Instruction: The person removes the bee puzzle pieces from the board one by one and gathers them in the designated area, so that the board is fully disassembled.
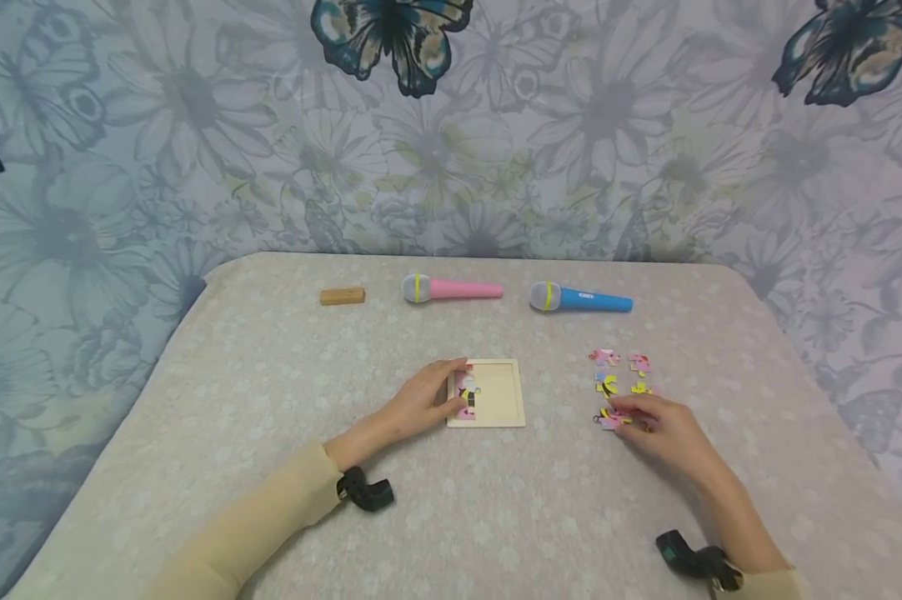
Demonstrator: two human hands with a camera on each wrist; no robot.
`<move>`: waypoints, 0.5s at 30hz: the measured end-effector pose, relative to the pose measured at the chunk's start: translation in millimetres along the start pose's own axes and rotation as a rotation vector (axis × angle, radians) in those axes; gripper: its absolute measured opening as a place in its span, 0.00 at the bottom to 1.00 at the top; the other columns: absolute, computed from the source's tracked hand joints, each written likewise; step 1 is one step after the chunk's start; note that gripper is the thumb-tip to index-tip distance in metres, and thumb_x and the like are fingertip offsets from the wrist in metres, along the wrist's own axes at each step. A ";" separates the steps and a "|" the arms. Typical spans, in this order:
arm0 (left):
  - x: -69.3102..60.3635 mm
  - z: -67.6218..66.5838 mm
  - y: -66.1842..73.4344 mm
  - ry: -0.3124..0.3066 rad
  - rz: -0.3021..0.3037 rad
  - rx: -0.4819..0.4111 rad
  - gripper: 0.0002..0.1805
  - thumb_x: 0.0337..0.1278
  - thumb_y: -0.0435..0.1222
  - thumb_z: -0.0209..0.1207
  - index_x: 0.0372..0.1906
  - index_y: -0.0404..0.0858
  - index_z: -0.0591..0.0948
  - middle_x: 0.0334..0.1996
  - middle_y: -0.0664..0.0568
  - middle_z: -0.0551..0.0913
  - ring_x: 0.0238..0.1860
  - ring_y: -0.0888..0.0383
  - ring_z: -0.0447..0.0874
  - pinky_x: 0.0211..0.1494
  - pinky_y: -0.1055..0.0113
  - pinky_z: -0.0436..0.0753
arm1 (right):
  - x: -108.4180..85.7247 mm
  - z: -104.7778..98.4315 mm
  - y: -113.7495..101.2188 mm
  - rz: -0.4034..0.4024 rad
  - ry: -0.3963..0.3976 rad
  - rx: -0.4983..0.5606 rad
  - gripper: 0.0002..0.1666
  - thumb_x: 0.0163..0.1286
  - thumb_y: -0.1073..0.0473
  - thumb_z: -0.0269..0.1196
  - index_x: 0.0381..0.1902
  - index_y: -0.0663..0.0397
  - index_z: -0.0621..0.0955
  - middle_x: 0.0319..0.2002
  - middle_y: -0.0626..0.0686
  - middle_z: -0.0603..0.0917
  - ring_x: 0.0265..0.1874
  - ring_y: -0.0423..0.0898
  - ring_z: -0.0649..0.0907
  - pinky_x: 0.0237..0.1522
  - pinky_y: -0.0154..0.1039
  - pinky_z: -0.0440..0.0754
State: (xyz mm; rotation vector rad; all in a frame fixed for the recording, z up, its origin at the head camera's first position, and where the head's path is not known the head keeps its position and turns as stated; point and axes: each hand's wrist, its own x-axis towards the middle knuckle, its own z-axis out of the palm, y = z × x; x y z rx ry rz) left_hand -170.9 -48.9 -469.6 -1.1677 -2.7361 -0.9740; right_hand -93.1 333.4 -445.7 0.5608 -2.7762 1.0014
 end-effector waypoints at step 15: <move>0.6 -2.1 0.4 0.052 -0.067 0.029 0.36 0.62 0.45 0.58 0.68 0.30 0.61 0.64 0.39 0.66 0.66 0.46 0.61 0.67 0.57 0.61 | 26.2 -4.5 -22.5 0.010 0.030 -0.062 0.20 0.59 0.58 0.69 0.50 0.56 0.82 0.45 0.51 0.84 0.42 0.46 0.82 0.40 0.30 0.79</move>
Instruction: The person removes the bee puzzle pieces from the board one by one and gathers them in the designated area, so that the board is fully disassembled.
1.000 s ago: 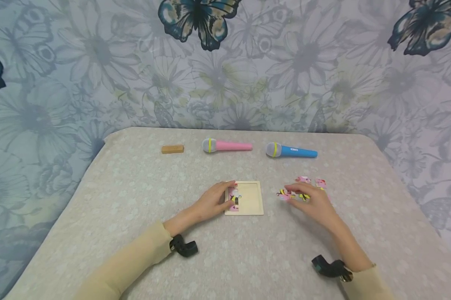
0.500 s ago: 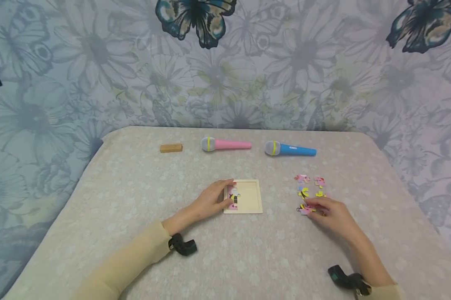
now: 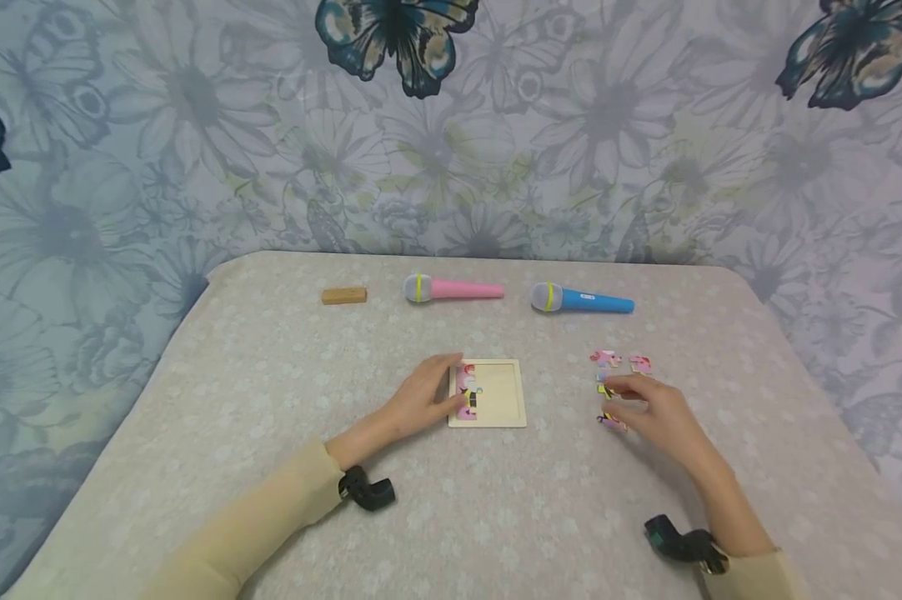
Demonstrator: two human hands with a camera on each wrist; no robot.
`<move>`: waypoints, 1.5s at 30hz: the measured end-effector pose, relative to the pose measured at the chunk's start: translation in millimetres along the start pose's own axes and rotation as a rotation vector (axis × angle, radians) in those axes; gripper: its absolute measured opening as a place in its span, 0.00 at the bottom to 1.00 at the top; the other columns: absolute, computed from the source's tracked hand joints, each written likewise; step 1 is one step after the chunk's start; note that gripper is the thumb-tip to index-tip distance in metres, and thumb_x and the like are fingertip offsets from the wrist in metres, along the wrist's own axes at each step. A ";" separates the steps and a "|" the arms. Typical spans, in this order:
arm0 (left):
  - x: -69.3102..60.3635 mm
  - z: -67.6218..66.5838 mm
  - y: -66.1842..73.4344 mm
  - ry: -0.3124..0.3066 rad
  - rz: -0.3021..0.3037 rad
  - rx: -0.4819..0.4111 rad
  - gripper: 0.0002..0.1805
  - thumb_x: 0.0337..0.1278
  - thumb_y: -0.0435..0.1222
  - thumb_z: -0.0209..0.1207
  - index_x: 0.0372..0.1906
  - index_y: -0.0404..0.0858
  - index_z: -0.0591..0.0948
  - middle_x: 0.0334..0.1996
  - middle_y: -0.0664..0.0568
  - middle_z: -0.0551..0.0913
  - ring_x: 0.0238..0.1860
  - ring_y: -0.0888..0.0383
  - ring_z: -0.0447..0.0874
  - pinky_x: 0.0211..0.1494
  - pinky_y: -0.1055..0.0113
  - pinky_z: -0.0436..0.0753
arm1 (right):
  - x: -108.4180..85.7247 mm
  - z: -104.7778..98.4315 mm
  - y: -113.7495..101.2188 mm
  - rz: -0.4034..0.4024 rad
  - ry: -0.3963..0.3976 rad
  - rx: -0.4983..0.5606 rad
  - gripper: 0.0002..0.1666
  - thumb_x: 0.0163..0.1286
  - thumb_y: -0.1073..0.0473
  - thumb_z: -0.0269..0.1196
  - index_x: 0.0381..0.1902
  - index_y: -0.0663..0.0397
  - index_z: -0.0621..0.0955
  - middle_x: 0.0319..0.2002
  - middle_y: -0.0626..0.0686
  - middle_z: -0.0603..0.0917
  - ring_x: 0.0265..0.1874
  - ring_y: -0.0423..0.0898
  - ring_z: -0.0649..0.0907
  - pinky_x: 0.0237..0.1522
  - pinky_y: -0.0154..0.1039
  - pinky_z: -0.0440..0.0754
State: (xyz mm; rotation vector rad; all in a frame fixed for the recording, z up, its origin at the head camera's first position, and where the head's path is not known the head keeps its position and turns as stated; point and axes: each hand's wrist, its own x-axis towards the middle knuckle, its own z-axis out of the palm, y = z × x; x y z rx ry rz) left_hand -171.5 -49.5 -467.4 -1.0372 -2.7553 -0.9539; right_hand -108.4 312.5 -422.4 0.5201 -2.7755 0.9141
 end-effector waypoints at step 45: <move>2.7 -2.8 -4.9 -0.006 -0.098 -0.003 0.39 0.59 0.47 0.61 0.67 0.29 0.62 0.64 0.39 0.67 0.66 0.46 0.62 0.67 0.56 0.62 | 104.1 131.6 -74.2 -0.116 -0.066 0.246 0.10 0.59 0.68 0.66 0.41 0.59 0.84 0.36 0.50 0.85 0.35 0.43 0.82 0.38 0.38 0.81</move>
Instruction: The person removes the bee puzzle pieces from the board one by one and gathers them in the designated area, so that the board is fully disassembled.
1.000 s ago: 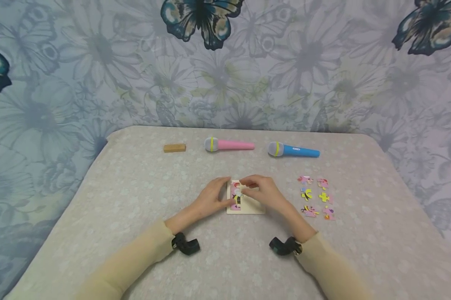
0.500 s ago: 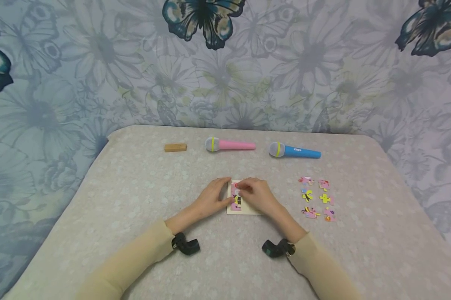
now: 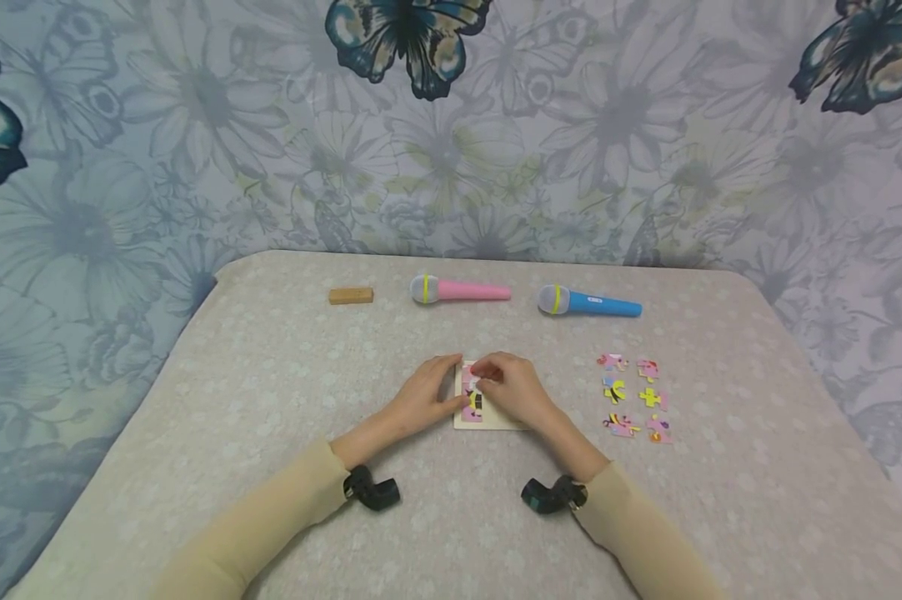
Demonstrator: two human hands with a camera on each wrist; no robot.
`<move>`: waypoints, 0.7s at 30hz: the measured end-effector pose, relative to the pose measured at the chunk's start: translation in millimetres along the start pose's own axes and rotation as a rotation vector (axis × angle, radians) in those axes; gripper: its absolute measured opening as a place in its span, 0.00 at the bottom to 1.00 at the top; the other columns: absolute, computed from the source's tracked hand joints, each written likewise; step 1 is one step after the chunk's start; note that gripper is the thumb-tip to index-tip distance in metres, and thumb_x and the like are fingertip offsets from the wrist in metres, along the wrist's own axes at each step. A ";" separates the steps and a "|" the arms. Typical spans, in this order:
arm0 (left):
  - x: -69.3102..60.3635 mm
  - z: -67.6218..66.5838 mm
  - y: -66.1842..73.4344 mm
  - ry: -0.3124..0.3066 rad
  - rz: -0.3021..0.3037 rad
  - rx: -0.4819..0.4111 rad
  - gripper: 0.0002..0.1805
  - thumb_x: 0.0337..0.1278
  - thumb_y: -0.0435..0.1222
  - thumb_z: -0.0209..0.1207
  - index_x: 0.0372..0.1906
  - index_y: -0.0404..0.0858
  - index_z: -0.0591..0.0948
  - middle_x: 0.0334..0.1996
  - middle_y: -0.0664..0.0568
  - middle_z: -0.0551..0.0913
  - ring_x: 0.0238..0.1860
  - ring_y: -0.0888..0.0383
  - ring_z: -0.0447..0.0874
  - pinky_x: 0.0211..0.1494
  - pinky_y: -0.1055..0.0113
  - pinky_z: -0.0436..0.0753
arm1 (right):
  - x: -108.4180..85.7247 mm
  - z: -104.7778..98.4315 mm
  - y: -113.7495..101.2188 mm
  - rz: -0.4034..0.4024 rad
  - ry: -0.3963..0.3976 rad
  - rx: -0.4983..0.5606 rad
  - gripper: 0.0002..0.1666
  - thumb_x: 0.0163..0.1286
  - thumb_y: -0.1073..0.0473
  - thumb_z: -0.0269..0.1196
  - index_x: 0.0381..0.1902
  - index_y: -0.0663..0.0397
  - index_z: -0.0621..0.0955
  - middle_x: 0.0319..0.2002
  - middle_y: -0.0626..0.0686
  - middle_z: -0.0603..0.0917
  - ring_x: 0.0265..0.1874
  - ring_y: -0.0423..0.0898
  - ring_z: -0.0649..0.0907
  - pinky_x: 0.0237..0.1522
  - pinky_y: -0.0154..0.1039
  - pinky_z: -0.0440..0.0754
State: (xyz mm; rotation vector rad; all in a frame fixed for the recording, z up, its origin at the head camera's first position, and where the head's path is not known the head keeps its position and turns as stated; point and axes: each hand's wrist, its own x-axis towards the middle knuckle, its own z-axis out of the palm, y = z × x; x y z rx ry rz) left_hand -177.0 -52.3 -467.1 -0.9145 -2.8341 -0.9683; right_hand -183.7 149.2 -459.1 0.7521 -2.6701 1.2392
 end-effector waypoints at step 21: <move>0.2 0.4 -0.3 -0.005 -0.007 0.015 0.39 0.58 0.47 0.62 0.67 0.29 0.62 0.64 0.38 0.67 0.65 0.46 0.62 0.68 0.57 0.60 | 1.2 -12.0 -1.9 0.023 0.042 0.030 0.10 0.61 0.67 0.66 0.41 0.58 0.84 0.38 0.50 0.85 0.37 0.46 0.83 0.41 0.43 0.81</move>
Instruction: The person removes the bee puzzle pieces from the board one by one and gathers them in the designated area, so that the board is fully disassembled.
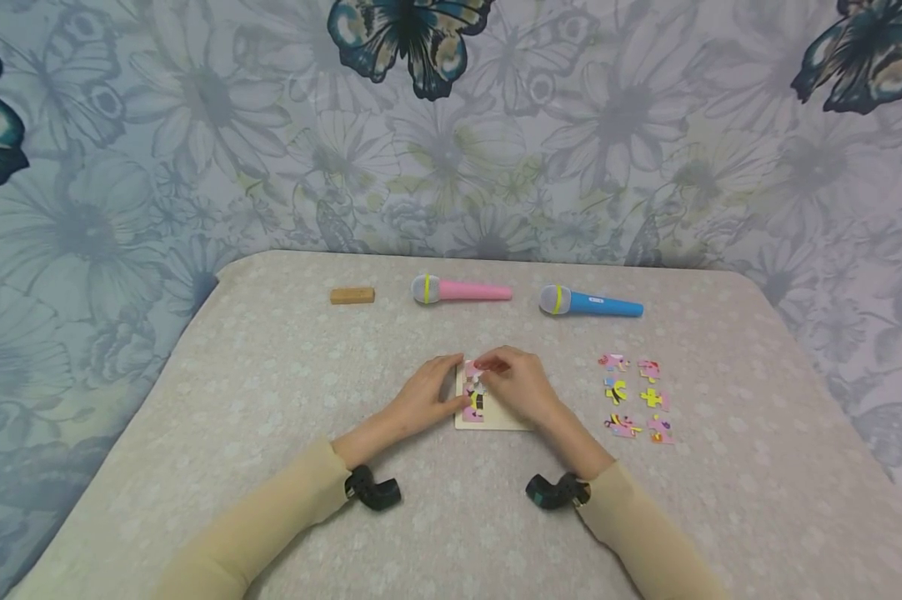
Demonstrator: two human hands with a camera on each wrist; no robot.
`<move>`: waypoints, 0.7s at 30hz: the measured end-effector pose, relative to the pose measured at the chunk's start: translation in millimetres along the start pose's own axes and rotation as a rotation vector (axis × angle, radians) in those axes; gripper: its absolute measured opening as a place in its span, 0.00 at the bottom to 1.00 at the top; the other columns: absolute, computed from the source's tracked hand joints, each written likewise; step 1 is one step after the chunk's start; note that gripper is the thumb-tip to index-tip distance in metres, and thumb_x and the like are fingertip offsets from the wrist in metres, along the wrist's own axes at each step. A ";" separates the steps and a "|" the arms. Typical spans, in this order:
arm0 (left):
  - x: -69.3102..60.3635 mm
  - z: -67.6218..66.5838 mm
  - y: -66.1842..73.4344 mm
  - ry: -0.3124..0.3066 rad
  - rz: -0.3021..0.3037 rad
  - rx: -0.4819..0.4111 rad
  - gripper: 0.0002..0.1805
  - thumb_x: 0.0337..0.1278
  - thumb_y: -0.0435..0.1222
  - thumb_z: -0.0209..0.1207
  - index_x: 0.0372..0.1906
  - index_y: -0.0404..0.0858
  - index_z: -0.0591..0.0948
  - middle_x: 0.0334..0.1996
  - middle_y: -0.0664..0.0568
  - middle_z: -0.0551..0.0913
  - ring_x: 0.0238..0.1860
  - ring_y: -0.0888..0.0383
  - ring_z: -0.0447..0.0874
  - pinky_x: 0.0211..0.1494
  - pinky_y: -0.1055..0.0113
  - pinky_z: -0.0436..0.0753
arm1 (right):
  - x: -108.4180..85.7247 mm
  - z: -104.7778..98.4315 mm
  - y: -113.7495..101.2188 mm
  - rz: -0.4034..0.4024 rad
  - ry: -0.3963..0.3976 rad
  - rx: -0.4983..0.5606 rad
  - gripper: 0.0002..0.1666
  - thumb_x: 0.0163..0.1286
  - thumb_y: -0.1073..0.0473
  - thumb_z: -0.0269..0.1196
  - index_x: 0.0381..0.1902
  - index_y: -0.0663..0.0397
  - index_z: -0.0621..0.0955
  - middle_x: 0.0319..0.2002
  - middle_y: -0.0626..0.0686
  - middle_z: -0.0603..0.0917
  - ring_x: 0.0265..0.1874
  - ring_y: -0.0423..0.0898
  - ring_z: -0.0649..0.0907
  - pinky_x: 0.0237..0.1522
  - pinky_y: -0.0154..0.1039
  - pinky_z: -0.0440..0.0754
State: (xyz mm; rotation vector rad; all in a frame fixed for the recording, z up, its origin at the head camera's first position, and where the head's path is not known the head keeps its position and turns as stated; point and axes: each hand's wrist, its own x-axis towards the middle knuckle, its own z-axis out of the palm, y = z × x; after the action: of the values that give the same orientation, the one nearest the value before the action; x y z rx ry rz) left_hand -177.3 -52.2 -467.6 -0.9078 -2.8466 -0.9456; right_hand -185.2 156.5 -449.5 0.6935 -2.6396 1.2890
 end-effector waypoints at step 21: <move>-0.6 1.4 -0.6 0.002 0.001 -0.005 0.40 0.59 0.48 0.60 0.68 0.29 0.61 0.63 0.38 0.67 0.66 0.46 0.61 0.67 0.56 0.62 | -28.1 -116.4 60.4 0.285 0.032 -0.204 0.11 0.66 0.63 0.62 0.44 0.61 0.82 0.39 0.58 0.84 0.37 0.51 0.81 0.33 0.30 0.77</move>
State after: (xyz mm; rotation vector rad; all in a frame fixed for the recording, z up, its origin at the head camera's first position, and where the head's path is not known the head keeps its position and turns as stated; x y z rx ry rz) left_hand -176.9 -52.2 -469.2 -0.9083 -2.8429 -0.9529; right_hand -197.9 288.4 -428.1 0.2733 -2.8673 1.0534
